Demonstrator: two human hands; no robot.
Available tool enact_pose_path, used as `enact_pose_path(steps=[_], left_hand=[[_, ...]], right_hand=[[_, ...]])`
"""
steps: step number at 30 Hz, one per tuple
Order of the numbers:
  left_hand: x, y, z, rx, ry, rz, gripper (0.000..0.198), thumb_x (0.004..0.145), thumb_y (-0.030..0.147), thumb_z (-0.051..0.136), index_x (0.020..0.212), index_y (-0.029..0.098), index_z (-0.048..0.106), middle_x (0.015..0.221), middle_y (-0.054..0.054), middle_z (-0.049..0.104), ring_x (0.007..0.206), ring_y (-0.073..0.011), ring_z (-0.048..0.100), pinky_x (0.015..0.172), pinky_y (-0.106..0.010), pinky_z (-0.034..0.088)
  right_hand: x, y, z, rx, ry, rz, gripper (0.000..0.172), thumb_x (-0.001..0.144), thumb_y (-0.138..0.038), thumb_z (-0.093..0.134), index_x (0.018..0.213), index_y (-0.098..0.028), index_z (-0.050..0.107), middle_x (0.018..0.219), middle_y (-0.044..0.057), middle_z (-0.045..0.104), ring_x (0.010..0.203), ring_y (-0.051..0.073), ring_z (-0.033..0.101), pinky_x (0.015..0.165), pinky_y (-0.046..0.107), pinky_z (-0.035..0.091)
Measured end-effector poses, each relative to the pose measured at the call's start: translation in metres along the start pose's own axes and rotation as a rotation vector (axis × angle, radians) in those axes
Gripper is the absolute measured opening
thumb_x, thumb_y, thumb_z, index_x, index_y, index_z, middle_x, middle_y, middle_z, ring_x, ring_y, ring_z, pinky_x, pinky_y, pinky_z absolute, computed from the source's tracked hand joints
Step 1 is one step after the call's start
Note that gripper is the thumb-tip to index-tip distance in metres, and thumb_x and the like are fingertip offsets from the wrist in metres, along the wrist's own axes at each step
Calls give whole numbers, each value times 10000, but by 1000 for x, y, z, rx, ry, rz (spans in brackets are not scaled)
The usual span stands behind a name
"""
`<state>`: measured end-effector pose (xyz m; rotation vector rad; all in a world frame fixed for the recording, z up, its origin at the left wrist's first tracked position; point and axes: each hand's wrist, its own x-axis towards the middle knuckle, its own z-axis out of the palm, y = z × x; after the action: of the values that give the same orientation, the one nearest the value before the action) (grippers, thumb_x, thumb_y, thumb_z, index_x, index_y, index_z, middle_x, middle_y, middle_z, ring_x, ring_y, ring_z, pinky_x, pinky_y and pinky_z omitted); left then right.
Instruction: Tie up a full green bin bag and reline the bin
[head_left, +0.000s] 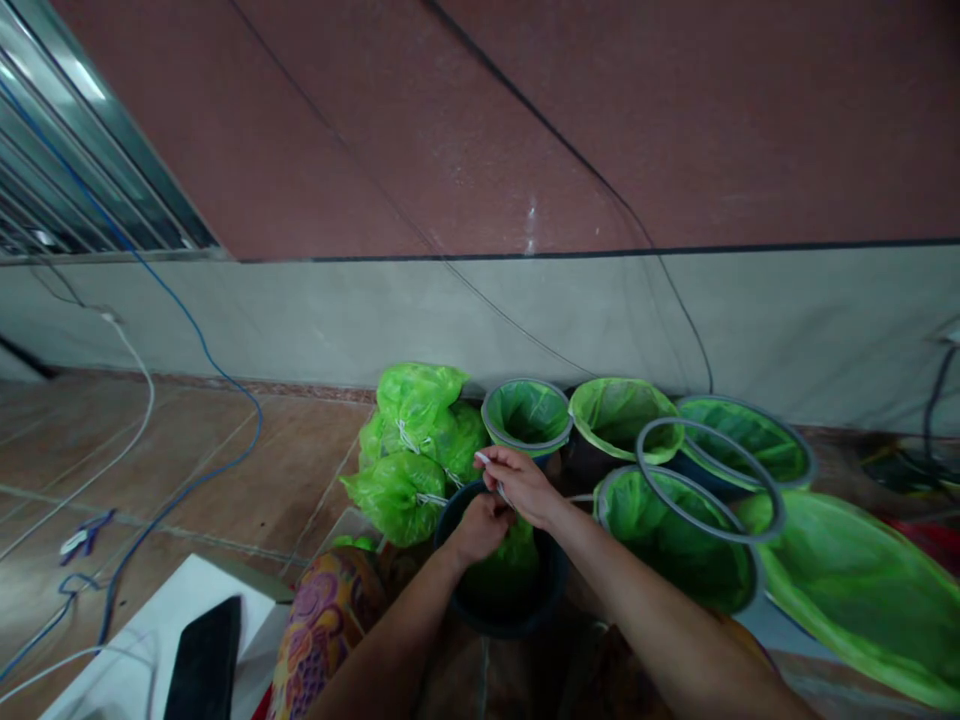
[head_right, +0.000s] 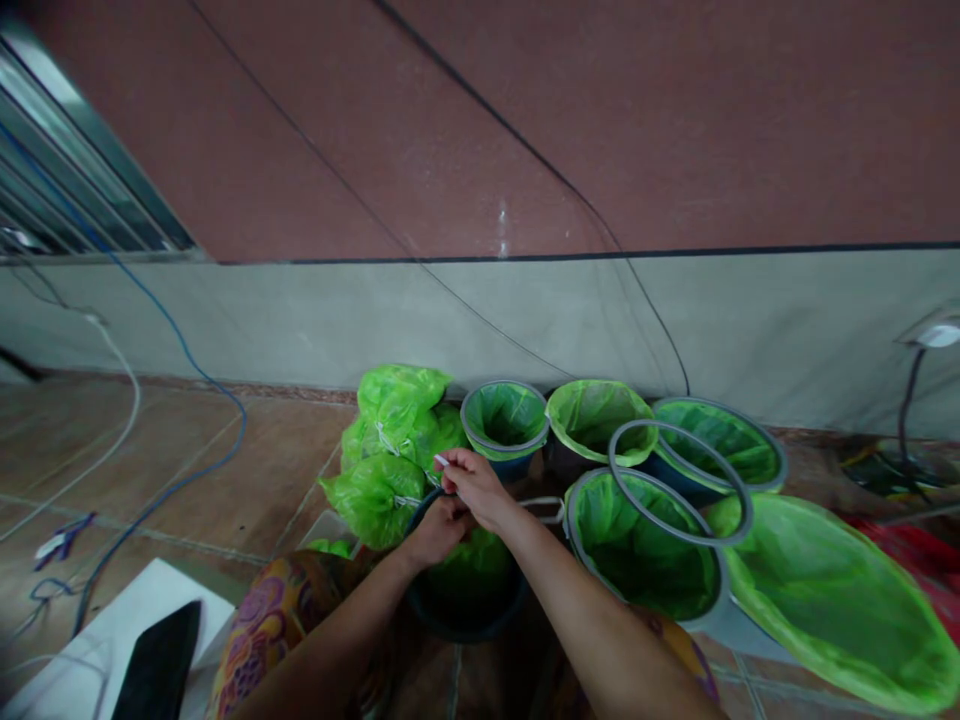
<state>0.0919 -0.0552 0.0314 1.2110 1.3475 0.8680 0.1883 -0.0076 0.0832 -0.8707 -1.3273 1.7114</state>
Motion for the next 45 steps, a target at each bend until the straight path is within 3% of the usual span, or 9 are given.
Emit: enact_pose_path(steps=[5,10,14,17,22,26,31,38,45], left_hand=[[-3,0,-1,40,-36,-4,102,690,196,596,664,161,689,512,37,550,477,-88,456,507,-221,358],[6,-5,-13,24,111,-60,254,783,319,527,618,154,627,517,19,545,448,-79,468,447,-199,338],[7,-7,-21,31,172,-113,298,797,371,517,662,135,638,506,8,544,415,-77,463,404,-190,305],[7,-8,-24,70,197,-111,258,780,330,541,744,116,679,542,-9,582,425,-82,471,408,-197,305],[9,-4,-28,240,213,-26,138,690,181,599,743,141,720,600,-10,643,539,-112,543,549,-235,416],[9,6,-30,464,192,75,106,678,168,619,667,190,722,630,-12,660,656,-163,579,698,-299,446],[11,15,-26,659,102,187,196,747,109,540,778,200,711,783,-40,689,786,-189,611,811,-317,452],[15,13,-15,843,1,286,268,827,109,483,1048,192,611,1002,-83,624,881,-204,620,834,-333,486],[14,7,-18,873,79,303,205,887,161,429,945,191,624,929,-69,629,821,-170,616,756,-280,484]], right_hand=[[11,2,-18,-72,75,7,264,733,-382,600,909,-186,610,726,-11,587,649,118,530,630,253,403],[0,18,-34,-664,13,102,396,766,-352,629,1103,-146,594,808,60,672,750,193,613,701,302,425],[-13,26,-33,-992,-131,96,236,779,-208,597,997,-146,662,888,116,708,807,224,642,677,291,407],[-16,23,-34,-1132,-173,45,148,784,-133,549,776,-158,695,782,116,711,730,210,638,613,279,368],[-15,15,-42,-1062,-323,71,276,745,-130,573,477,-190,598,476,25,592,465,132,514,507,258,301],[-8,18,-45,-1113,-160,78,177,721,-127,568,583,-187,660,651,71,680,603,175,581,580,273,360],[8,35,-42,-770,-152,-62,279,710,-40,436,696,-195,667,776,42,692,786,173,594,724,265,417],[10,56,-48,-391,-38,250,119,669,-120,496,684,-170,603,582,-13,563,524,106,451,508,229,330],[0,47,-55,-297,-213,348,114,651,-166,495,708,-158,593,584,-44,501,532,83,426,541,216,343]])
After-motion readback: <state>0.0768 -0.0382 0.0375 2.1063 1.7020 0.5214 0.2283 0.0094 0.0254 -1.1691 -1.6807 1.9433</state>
